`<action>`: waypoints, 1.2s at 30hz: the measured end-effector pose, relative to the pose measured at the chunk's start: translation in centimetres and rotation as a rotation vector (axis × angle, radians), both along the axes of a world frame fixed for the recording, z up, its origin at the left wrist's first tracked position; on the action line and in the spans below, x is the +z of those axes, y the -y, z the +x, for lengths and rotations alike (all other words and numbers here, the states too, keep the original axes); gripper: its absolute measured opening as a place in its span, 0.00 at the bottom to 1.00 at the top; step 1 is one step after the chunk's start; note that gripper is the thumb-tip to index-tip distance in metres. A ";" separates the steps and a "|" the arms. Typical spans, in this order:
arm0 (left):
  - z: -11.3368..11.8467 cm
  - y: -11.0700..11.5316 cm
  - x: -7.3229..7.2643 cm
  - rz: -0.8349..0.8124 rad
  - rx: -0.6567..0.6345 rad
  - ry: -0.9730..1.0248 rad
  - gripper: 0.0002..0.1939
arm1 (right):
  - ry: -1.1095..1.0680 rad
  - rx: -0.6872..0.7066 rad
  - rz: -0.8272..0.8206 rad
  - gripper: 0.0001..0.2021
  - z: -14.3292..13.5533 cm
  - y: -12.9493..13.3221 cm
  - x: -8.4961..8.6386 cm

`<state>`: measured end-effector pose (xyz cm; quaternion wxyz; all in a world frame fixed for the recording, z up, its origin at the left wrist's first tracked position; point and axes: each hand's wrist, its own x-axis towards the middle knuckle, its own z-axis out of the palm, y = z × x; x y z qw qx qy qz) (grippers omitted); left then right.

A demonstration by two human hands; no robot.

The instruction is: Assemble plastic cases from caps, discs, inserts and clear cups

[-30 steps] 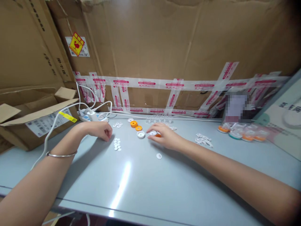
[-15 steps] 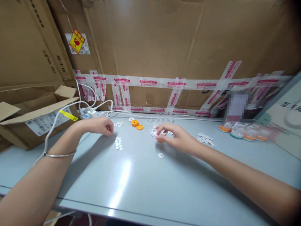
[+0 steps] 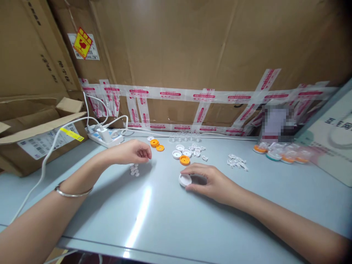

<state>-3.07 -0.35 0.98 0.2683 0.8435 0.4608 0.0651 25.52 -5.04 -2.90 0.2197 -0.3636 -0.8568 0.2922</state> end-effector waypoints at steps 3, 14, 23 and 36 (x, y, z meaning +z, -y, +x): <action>0.0 -0.1 -0.1 0.005 0.004 -0.018 0.09 | 0.055 0.023 0.018 0.12 -0.2 -0.1 0.0; 1.9 0.9 -0.8 -0.068 -0.053 0.068 0.09 | 0.051 -0.026 0.019 0.12 -1.1 0.1 -0.3; 3.0 0.8 -3.2 -0.130 -0.058 0.179 0.10 | -0.213 -0.169 -0.309 0.16 -0.9 0.1 -1.6; 2.8 0.9 -3.0 -0.167 -0.095 0.157 0.09 | -0.048 -0.346 -0.218 0.18 1.3 -1.4 0.3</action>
